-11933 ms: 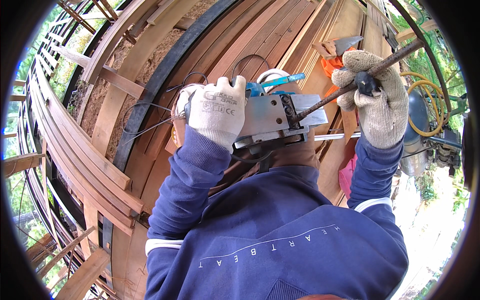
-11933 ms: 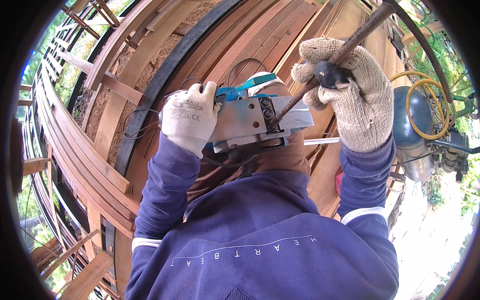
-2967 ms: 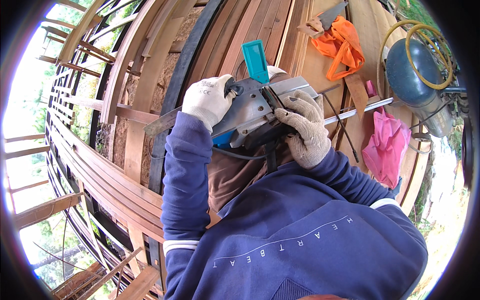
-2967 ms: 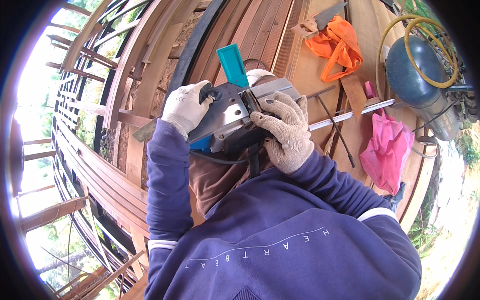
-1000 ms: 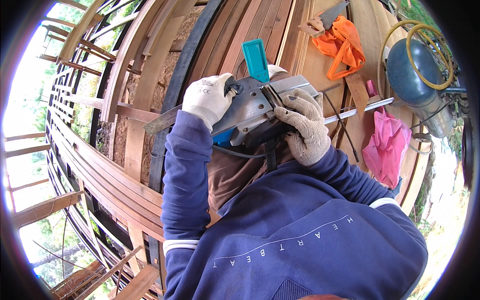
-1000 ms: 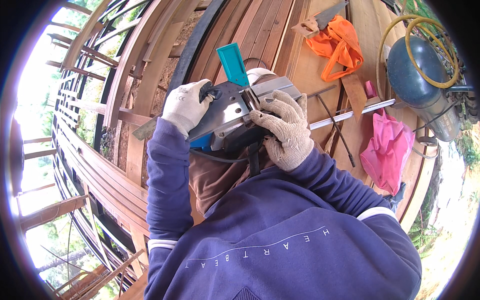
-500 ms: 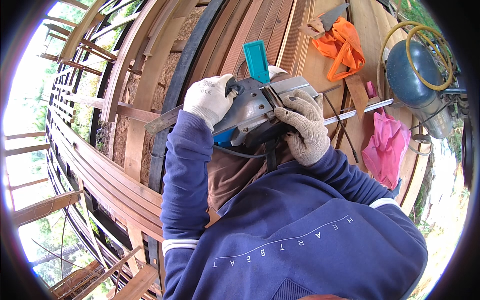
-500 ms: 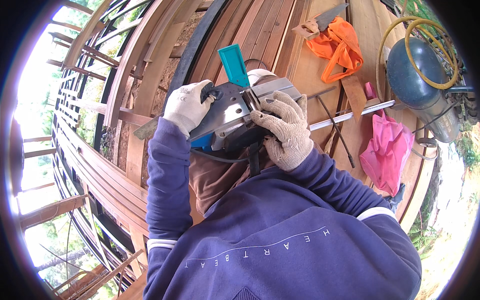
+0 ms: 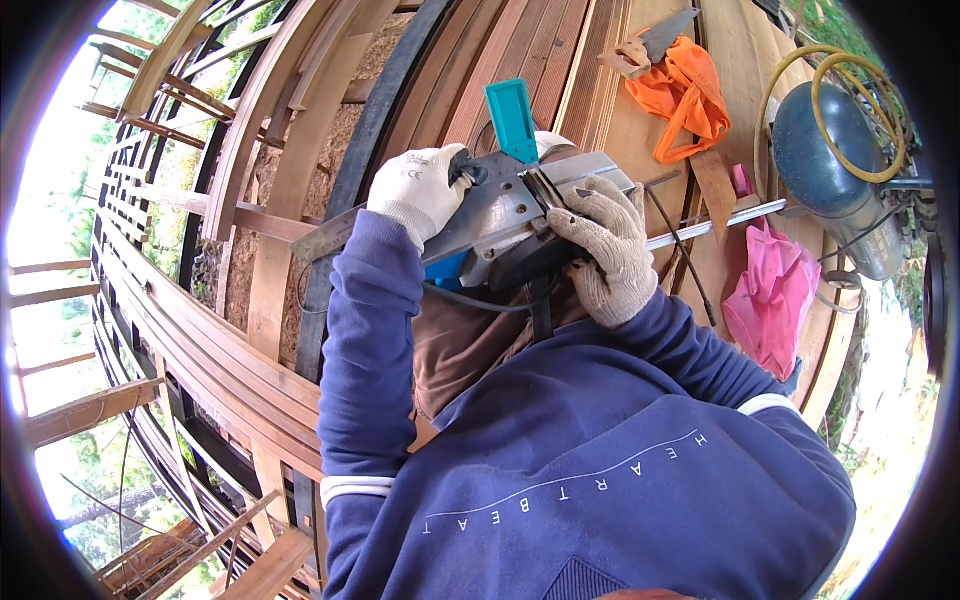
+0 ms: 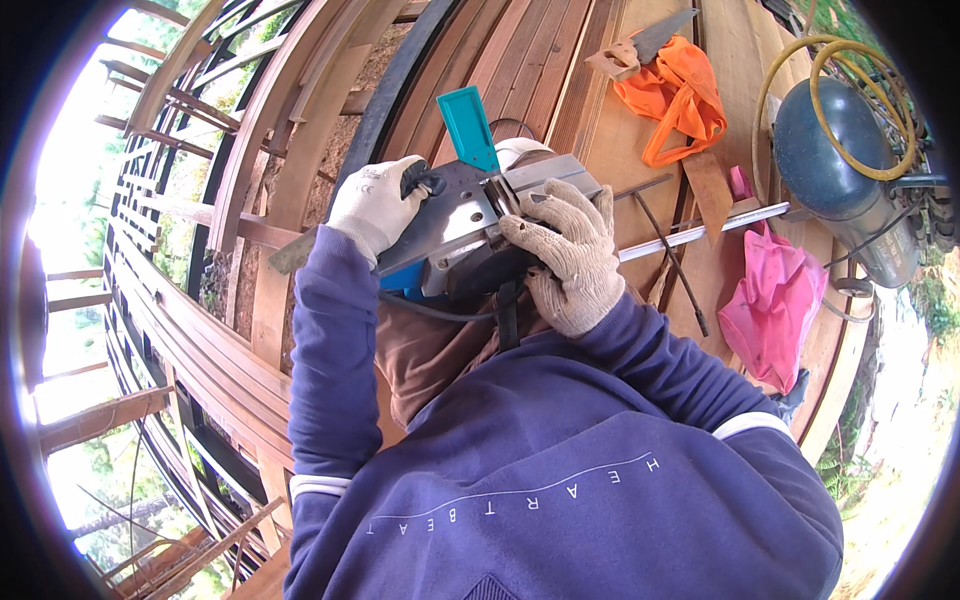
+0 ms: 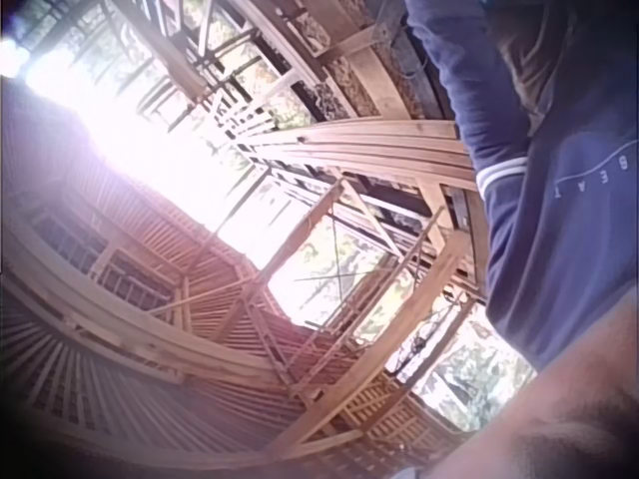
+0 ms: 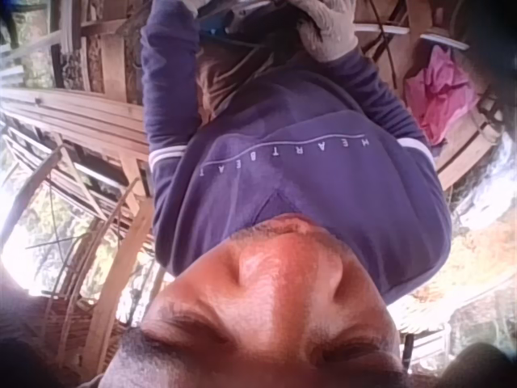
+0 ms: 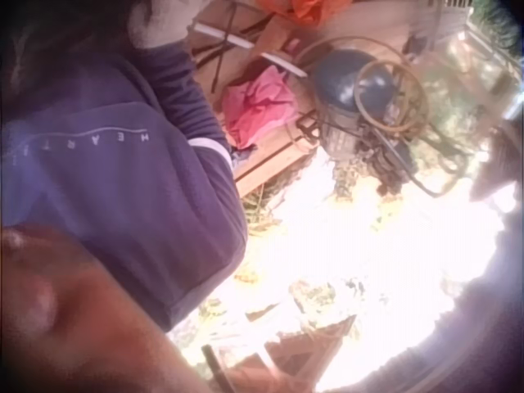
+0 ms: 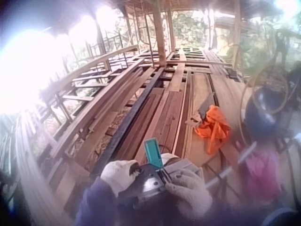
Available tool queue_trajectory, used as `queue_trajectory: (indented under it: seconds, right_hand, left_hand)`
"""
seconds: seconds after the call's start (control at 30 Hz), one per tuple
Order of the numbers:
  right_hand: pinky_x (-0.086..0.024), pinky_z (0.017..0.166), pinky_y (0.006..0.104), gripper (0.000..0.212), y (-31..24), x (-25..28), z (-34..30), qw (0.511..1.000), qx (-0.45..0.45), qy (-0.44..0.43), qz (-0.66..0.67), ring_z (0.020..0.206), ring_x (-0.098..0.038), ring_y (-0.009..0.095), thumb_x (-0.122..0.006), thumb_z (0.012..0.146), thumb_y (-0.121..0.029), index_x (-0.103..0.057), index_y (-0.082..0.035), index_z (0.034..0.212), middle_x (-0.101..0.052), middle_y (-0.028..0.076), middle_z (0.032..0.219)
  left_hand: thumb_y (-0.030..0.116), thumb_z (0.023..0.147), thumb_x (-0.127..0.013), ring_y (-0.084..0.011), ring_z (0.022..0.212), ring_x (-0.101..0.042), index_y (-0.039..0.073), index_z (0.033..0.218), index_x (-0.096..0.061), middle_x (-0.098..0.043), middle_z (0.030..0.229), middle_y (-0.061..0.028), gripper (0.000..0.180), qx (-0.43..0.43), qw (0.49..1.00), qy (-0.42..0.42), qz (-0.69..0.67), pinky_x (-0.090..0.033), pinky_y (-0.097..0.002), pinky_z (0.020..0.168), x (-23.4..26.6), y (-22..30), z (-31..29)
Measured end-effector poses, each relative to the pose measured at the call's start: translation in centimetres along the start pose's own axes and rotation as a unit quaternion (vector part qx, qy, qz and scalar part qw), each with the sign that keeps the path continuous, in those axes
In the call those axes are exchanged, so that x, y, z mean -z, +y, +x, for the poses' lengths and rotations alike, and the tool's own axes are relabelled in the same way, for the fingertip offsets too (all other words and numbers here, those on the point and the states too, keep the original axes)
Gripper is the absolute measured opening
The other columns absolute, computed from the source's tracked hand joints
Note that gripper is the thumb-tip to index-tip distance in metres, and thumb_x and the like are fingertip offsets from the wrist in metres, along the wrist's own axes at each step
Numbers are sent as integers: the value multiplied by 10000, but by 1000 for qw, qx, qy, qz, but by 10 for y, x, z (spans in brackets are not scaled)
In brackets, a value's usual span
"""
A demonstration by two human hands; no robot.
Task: The person adjusts the blades of a power planer using a straight edge and a rod to align the cutting edges.
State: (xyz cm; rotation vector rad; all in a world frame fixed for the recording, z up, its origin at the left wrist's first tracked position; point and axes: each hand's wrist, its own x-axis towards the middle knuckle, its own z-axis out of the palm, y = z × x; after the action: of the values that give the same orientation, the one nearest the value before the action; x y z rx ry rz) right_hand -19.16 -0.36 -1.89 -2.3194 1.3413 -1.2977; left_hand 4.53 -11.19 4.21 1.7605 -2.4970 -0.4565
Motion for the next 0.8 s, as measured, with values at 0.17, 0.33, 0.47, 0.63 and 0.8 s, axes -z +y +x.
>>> queue_trajectory:
  seconds: [0.17, 0.33, 0.47, 0.63, 0.8]
  right_hand:
    - [-318, 1031, 595, 667, 1, -1, 1, 1000, 6, -6, -2, 1238, -524, 394, -647, 537, -30, -691, -153, 1191, -631, 93, 1211]
    - [-313, 1034, 601, 671, 2, 1, 3, 1000, 7, -12, -10, 1254, -513, 396, -644, 547, -32, -684, -157, 1204, -627, 94, 1221]
    - [-301, 1050, 608, 657, 2, 0, 2, 1000, 4, -10, -11, 1257, -513, 395, -648, 562, -34, -679, -149, 1209, -624, 101, 1233]
    - [-215, 1138, 631, 673, -5, 1, -1, 999, -42, 17, 17, 1292, -505, 391, -667, 634, -25, -594, -72, 1301, -614, 130, 1264]
    - [-171, 1167, 625, 707, -1, 0, -6, 998, -51, 17, 24, 1306, -502, 391, -671, 652, -31, -537, -40, 1346, -605, 150, 1270]
  left_hand:
    - [278, 885, -690, -351, 1026, -669, 78, 1214, -665, -706, 1078, -183, 386, 4, 1000, -16, -4, -522, -433, 906, 3, -1, 2]
    - [273, 886, -688, -355, 1023, -670, 77, 1210, -667, -707, 1072, -189, 380, 17, 999, -33, -7, -523, -433, 905, 7, 2, 5]
    - [266, 885, -685, -358, 1020, -670, 78, 1196, -672, -708, 1063, -190, 364, 15, 999, -27, -10, -523, -435, 902, 5, 1, 4]
    - [322, 915, -633, -344, 945, -675, 118, 1022, -674, -713, 951, -136, 235, -25, 999, 26, -1, -523, -462, 829, -5, -9, 2]
    - [243, 877, -679, -352, 992, -672, 93, 1158, -670, -708, 1035, -158, 319, 1, 999, 45, -14, -528, -427, 866, 7, -4, -4]
